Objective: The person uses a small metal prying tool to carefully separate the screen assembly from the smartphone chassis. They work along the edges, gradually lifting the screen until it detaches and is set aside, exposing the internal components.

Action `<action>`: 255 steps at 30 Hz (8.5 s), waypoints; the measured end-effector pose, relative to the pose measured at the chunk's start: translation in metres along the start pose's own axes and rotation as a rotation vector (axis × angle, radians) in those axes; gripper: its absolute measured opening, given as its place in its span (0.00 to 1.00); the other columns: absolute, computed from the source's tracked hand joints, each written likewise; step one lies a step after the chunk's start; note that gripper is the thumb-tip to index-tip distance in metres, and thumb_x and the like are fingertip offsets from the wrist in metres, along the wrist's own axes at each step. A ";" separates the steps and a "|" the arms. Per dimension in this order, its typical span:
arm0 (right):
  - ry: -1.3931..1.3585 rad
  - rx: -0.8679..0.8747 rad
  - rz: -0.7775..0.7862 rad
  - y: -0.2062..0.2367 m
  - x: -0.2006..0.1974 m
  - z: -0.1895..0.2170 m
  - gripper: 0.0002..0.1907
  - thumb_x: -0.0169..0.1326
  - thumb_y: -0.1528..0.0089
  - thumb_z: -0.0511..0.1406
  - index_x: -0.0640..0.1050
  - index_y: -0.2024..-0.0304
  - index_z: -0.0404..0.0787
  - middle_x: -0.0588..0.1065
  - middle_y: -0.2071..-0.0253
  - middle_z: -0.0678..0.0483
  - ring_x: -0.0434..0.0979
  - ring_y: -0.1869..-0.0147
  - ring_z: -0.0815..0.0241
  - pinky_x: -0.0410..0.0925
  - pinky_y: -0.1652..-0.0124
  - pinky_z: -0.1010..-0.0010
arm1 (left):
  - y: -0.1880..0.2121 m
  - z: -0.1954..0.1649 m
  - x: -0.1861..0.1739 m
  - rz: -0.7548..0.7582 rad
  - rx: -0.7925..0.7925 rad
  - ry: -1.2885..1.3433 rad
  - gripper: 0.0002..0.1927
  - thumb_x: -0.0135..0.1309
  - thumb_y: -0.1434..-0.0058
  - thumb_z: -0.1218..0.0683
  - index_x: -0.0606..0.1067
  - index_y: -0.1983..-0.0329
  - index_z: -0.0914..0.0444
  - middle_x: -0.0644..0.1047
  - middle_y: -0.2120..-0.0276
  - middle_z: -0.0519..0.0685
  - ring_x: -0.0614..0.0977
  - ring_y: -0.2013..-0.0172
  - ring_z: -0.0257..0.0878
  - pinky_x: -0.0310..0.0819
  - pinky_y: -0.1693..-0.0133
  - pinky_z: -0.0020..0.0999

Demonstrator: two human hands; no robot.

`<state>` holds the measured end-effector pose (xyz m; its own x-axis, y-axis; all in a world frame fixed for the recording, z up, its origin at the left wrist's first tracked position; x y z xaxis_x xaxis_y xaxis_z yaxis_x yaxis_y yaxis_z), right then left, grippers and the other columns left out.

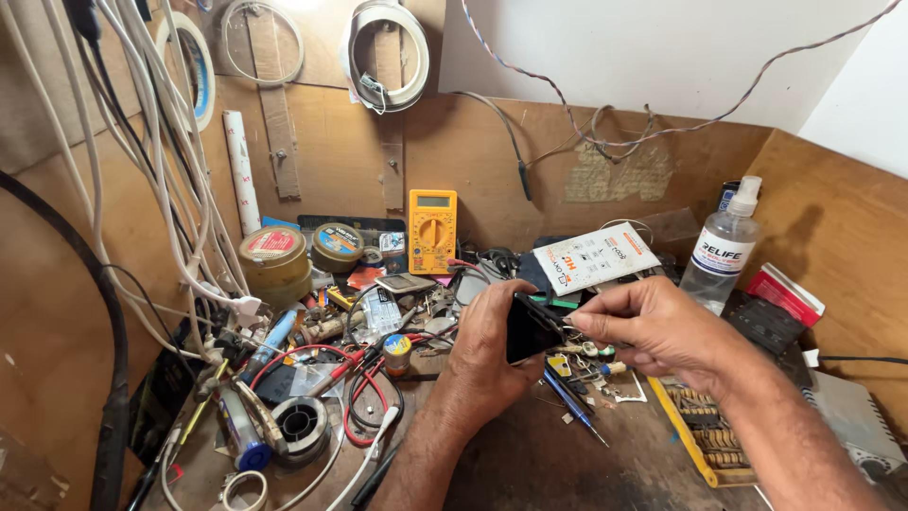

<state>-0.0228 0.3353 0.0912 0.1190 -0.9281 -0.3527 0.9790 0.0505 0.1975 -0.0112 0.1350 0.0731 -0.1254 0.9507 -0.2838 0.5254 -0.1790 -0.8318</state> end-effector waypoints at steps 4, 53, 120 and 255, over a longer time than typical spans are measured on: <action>0.178 -0.112 -0.103 0.010 -0.003 0.005 0.14 0.66 0.44 0.42 0.88 0.65 0.37 0.74 0.80 0.59 0.65 0.81 0.69 0.57 0.81 0.75 | -0.001 0.000 0.005 0.011 0.022 -0.029 0.38 0.63 0.57 0.64 0.65 0.39 0.64 0.73 0.51 0.57 0.75 0.47 0.56 0.68 0.43 0.46; -0.653 -0.058 -0.251 0.032 0.008 -0.116 0.08 0.59 0.38 0.36 0.78 0.64 0.37 0.71 0.75 0.58 0.63 0.80 0.71 0.52 0.83 0.79 | -0.007 0.005 0.035 0.119 0.115 -0.190 0.43 0.67 0.59 0.63 0.64 0.37 0.65 0.71 0.40 0.58 0.71 0.38 0.56 0.61 0.37 0.48; 0.421 -0.947 -0.901 0.048 0.034 0.014 0.06 0.61 0.38 0.32 0.78 0.66 0.34 0.76 0.69 0.50 0.76 0.68 0.53 0.68 0.68 0.64 | -0.014 0.014 0.036 0.095 0.040 -0.193 0.37 0.67 0.60 0.64 0.67 0.44 0.64 0.74 0.53 0.56 0.75 0.47 0.56 0.66 0.45 0.49; 0.178 -0.850 -0.708 0.038 0.056 -0.054 0.11 0.59 0.37 0.32 0.82 0.52 0.36 0.84 0.64 0.50 0.83 0.64 0.67 0.74 0.64 0.75 | 0.028 0.079 0.028 -0.300 -1.064 0.787 0.44 0.67 0.52 0.47 0.65 0.33 0.62 0.80 0.61 0.56 0.85 0.73 0.43 0.85 0.74 0.40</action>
<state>0.0301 0.3055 0.0293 -0.5545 -0.7848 -0.2769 0.6220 -0.1698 -0.7644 -0.0661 0.1363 0.0045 -0.0274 0.8741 0.4850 0.9983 -0.0005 0.0574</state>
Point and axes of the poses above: each hand's wrist, its own y-axis away from the middle knuckle, its own x-axis out of the palm, z = x × y, the point moved 7 cm from there along -y, towards the middle knuckle
